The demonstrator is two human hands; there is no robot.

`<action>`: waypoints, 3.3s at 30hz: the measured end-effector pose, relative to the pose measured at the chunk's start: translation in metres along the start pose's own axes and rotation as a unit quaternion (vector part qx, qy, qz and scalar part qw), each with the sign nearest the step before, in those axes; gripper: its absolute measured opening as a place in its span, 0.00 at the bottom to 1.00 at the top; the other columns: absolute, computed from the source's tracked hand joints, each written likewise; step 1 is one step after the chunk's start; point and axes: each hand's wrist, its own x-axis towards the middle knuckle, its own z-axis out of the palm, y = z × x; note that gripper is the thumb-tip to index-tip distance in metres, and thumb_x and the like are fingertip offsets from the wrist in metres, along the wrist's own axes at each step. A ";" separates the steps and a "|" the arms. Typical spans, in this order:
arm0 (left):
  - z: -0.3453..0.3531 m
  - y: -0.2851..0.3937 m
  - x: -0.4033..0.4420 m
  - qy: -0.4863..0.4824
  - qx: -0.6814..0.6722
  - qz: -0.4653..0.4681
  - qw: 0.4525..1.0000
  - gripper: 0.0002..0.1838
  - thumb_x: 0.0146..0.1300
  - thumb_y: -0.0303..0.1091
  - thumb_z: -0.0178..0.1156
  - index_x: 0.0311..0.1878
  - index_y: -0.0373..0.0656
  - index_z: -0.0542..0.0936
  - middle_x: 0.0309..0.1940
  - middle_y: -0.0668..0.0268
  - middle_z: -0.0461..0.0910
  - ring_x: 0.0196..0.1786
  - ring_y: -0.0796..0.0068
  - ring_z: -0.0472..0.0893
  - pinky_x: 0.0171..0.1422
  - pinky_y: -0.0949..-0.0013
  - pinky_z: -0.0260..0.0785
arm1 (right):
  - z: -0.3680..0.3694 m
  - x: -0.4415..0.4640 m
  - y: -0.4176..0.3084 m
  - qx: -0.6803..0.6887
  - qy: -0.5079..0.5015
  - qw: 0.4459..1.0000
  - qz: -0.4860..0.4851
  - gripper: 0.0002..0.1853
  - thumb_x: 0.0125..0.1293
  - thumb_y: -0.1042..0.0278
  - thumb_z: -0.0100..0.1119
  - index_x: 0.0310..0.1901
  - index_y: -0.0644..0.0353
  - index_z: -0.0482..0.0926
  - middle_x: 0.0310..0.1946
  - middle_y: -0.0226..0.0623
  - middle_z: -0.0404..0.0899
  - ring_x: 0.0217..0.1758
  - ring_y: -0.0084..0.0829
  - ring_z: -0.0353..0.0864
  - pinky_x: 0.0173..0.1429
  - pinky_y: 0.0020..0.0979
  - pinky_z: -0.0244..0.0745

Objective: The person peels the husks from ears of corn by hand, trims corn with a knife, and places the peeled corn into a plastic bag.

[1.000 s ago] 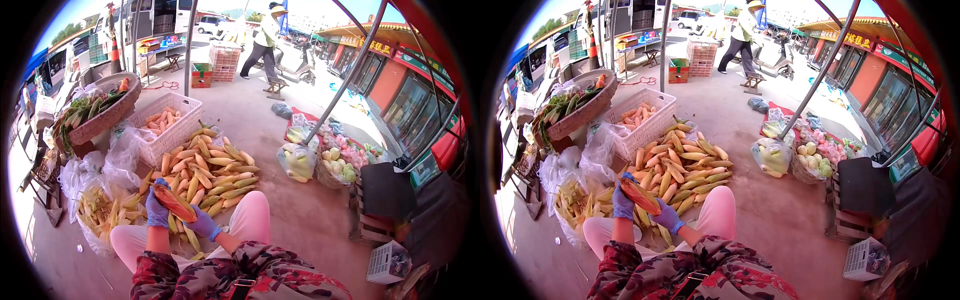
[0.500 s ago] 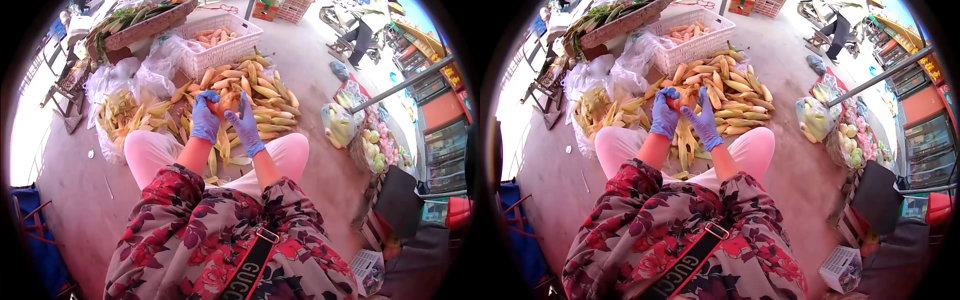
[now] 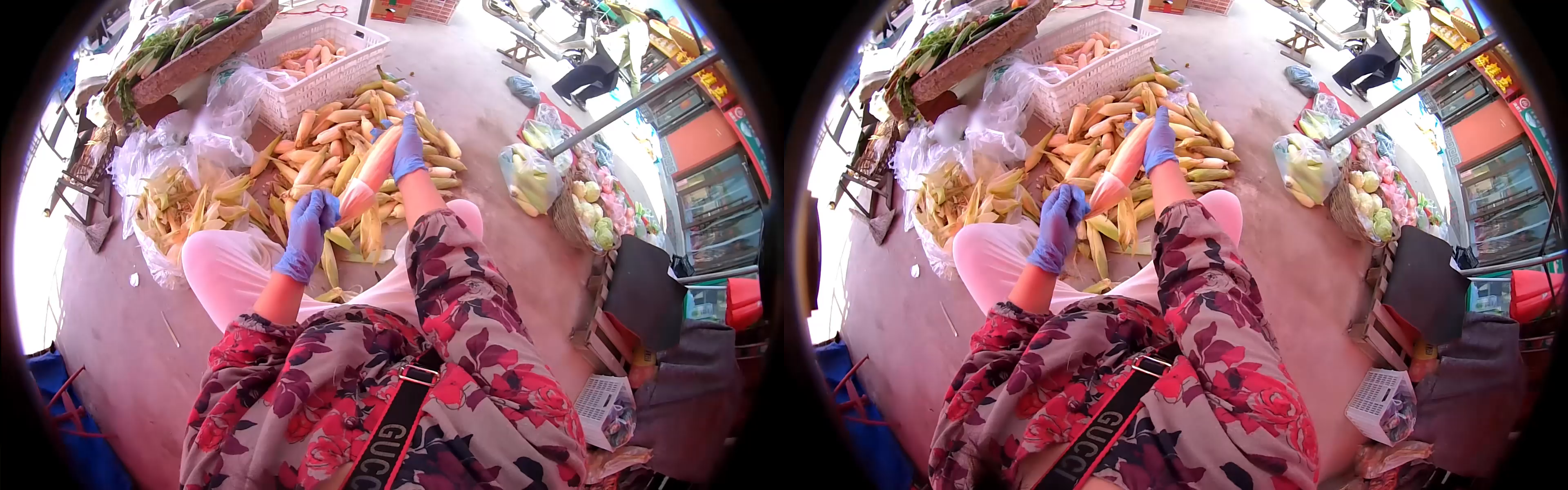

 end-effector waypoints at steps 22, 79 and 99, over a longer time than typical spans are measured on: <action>-0.034 -0.001 0.077 0.145 -0.140 -0.001 0.980 0.25 0.60 0.51 0.57 0.51 0.39 0.73 0.43 0.62 0.78 0.42 0.69 0.79 0.50 0.65 0.73 | 0.086 -0.142 0.027 0.073 -0.059 0.994 0.049 0.22 0.71 0.48 0.35 0.22 0.50 0.65 0.09 0.21 0.50 0.11 0.19 0.44 0.19 0.25 0.45; -0.172 0.027 0.102 -0.015 -0.227 -0.138 0.964 0.28 0.67 0.57 0.40 0.56 0.43 0.69 0.44 0.66 0.75 0.45 0.71 0.74 0.51 0.68 0.65 | 0.342 -0.024 0.154 -0.285 -0.284 0.862 -0.308 0.28 0.67 0.52 0.49 0.59 0.64 0.58 0.47 0.42 0.70 0.51 0.31 0.69 0.56 0.30 0.63; -0.159 0.077 0.099 0.103 -0.218 0.093 0.966 0.26 0.68 0.47 0.45 0.63 0.42 0.61 0.54 0.55 0.71 0.53 0.63 0.75 0.58 0.60 0.69 | 0.182 -0.093 0.163 -0.614 -0.165 0.718 -0.281 0.34 0.46 0.67 0.72 0.52 0.68 0.65 0.45 0.43 0.69 0.50 0.34 0.69 0.54 0.33 0.65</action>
